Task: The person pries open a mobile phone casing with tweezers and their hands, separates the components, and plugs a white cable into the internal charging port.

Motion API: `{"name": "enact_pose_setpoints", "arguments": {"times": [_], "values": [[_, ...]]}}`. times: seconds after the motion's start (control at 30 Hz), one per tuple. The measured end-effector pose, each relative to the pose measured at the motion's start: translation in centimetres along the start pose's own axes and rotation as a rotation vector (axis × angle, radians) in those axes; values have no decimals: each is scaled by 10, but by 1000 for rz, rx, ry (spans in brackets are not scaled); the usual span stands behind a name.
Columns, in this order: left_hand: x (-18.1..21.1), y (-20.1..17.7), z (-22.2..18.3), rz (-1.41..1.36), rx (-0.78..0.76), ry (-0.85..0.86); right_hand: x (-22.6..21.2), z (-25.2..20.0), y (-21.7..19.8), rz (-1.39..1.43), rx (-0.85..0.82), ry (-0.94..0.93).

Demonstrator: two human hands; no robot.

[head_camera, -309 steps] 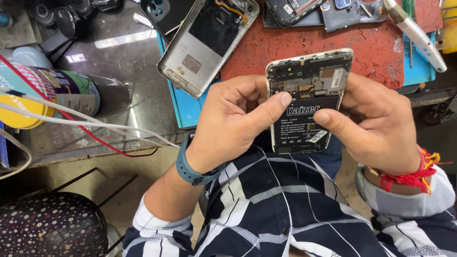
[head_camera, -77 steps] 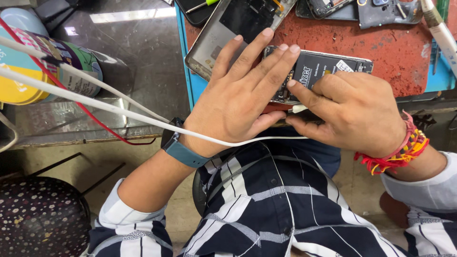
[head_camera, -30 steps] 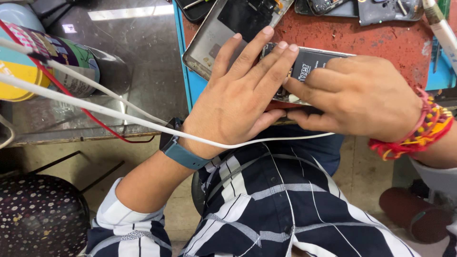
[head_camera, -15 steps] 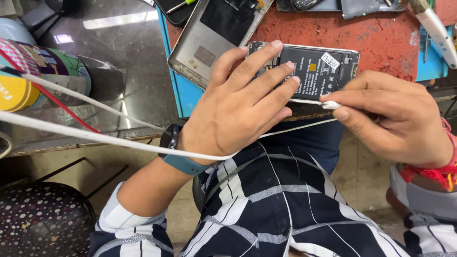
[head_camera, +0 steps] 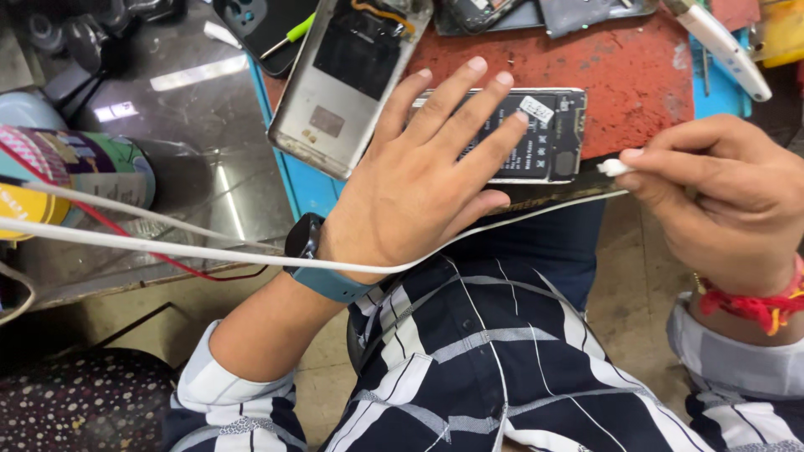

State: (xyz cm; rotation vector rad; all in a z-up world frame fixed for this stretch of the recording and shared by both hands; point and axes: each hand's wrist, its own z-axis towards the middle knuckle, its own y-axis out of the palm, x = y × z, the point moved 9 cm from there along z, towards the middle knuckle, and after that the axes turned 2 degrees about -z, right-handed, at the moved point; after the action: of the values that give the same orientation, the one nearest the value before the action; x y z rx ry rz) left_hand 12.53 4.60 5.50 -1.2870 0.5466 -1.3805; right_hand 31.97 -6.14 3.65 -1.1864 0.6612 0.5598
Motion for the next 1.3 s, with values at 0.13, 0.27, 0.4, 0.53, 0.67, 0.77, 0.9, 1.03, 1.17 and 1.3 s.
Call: {"name": "enact_pose_setpoints", "arguments": {"times": [0.13,0.27,0.4,0.53,0.67,0.77,0.9,1.03,1.17,1.3], "values": [[-1,7,13,21,-8,-13,-14,-3,-2,-147,46,-154],[-3,15,20,26,-39,-29,-16,-3,-2,-185,67,-192],[-7,16,21,-34,-78,-3,-6,-6,-2,-163,60,-155],[-9,1,17,-172,-52,40,4,-9,-6,-115,77,-44],[-10,-13,13,-333,5,107,-3,-7,-10,-122,66,-55],[-9,-14,10,-359,26,109,-13,-3,-9,-138,56,-92],[-10,-14,7,-375,37,110,-23,2,-7,-133,20,-123],[-10,-15,5,-390,44,119,-30,2,-2,-91,-6,-138],[-10,-15,5,-404,43,127,-35,4,-2,-81,3,-179],[-10,-18,4,-420,54,122,-42,5,-4,-162,7,-229]]}}
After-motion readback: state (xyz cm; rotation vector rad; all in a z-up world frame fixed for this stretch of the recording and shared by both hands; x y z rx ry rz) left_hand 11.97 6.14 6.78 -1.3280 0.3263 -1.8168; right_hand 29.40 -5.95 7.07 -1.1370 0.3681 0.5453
